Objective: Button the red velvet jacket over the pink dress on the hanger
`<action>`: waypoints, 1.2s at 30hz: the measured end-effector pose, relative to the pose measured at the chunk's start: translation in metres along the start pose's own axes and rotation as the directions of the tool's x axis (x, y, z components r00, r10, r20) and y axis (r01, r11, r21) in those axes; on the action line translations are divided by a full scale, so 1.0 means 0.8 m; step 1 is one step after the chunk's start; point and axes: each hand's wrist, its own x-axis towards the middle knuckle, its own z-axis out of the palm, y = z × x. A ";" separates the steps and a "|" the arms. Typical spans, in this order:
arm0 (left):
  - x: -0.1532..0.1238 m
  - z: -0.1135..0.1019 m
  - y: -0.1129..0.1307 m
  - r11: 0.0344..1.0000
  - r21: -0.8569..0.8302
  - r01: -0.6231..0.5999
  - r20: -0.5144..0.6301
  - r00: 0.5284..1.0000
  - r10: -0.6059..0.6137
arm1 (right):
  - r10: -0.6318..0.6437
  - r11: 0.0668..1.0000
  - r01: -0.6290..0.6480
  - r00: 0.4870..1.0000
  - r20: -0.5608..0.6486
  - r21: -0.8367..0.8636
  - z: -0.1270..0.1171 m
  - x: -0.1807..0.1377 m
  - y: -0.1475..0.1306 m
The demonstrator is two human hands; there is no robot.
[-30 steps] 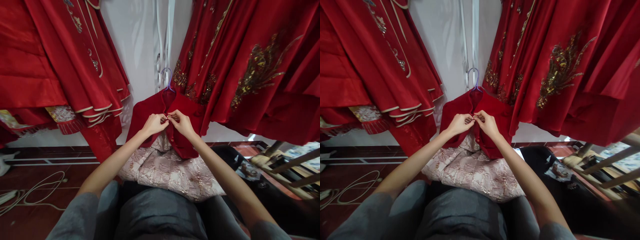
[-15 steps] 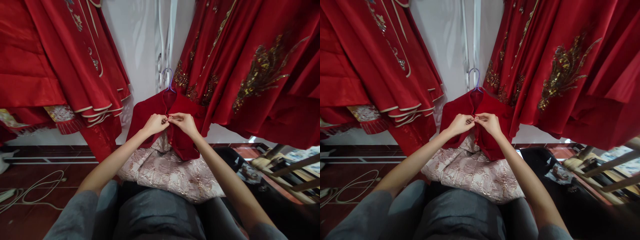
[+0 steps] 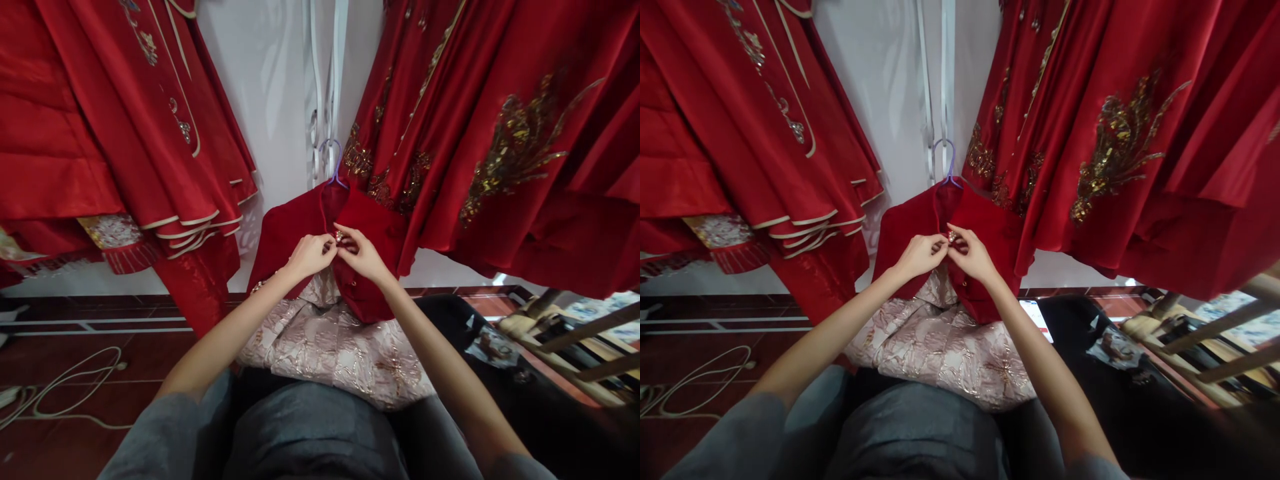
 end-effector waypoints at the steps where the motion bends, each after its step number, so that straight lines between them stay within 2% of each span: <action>1: -0.006 -0.001 -0.003 0.996 -0.086 -0.003 0.045 0.999 0.007 | -0.025 0.998 0.025 1.000 -0.007 -0.064 0.003 -0.011 0.001; 2: -0.013 -0.003 -0.007 0.986 -0.169 -0.001 0.106 0.994 0.019 | -0.040 0.990 0.037 0.999 -0.019 -0.133 0.005 -0.023 0.003; 4: -0.030 -0.009 -0.016 0.962 -0.272 0.034 0.237 0.971 0.033 | 0.006 0.971 -0.022 0.998 -0.067 -0.237 0.006 -0.046 0.009; 8: -0.074 -0.025 -0.037 0.955 -0.288 0.071 0.481 0.873 0.080 | 0.236 0.885 -0.292 0.953 -0.192 -0.362 -0.018 -0.066 0.017; 10: -0.095 -0.034 -0.046 0.957 -0.282 0.068 0.561 0.821 0.107 | 0.306 0.840 -0.367 0.928 -0.211 -0.398 -0.041 -0.063 0.011; 11: -0.105 -0.037 -0.049 0.964 -0.258 0.071 0.568 0.818 0.092 | 0.312 0.832 -0.379 0.923 -0.225 -0.405 -0.053 -0.061 0.005; 13: -0.121 -0.041 -0.055 0.984 -0.155 0.082 0.517 0.856 0.010 | 0.316 0.869 -0.371 0.925 -0.212 -0.326 -0.072 -0.057 -0.014; 16: -0.135 -0.036 -0.058 0.997 -0.016 0.081 0.426 0.902 -0.066 | 0.332 0.942 -0.335 0.939 -0.087 -0.029 -0.079 -0.057 -0.050; 18: -0.140 -0.027 -0.056 0.997 0.013 0.082 0.426 0.901 -0.079 | 0.289 0.950 -0.286 0.957 -0.010 0.123 -0.066 -0.060 -0.076; 20: -0.143 -0.017 -0.053 0.996 0.039 0.081 0.445 0.891 -0.090 | 0.185 0.966 -0.186 0.982 0.026 0.180 -0.043 -0.061 -0.095; 22: -0.144 -0.009 -0.049 0.995 0.074 0.073 0.479 0.872 -0.100 | 0.127 0.968 -0.144 0.988 0.092 0.208 -0.013 -0.060 -0.103; 26: -0.141 -0.008 -0.048 0.996 0.070 0.055 0.553 0.829 -0.084 | 0.065 0.967 -0.079 0.996 0.066 0.243 0.044 -0.044 -0.082; 28: -0.135 -0.013 -0.050 1.000 0.015 0.024 0.540 0.841 -0.029 | 0.027 0.975 -0.043 0.997 0.078 0.219 0.064 -0.033 -0.058; 29: -0.132 -0.015 -0.052 1.000 -0.011 0.009 0.507 0.862 -0.003 | 0.039 0.976 -0.053 0.996 0.074 0.209 0.071 -0.028 -0.046; 31: -0.124 -0.021 -0.056 0.999 -0.038 0.009 0.380 0.925 0.006 | 0.093 0.975 -0.103 0.994 0.057 0.197 0.081 -0.021 -0.023; 33: -0.117 -0.027 -0.061 0.998 -0.045 0.043 0.195 0.980 -0.033 | 0.139 0.967 -0.145 0.989 0.041 0.209 0.086 -0.019 -0.007; 36: -0.109 -0.032 -0.070 0.997 -0.061 0.054 0.017 0.998 -0.053 | 0.140 0.962 -0.145 0.989 0.038 0.233 0.086 -0.022 0.006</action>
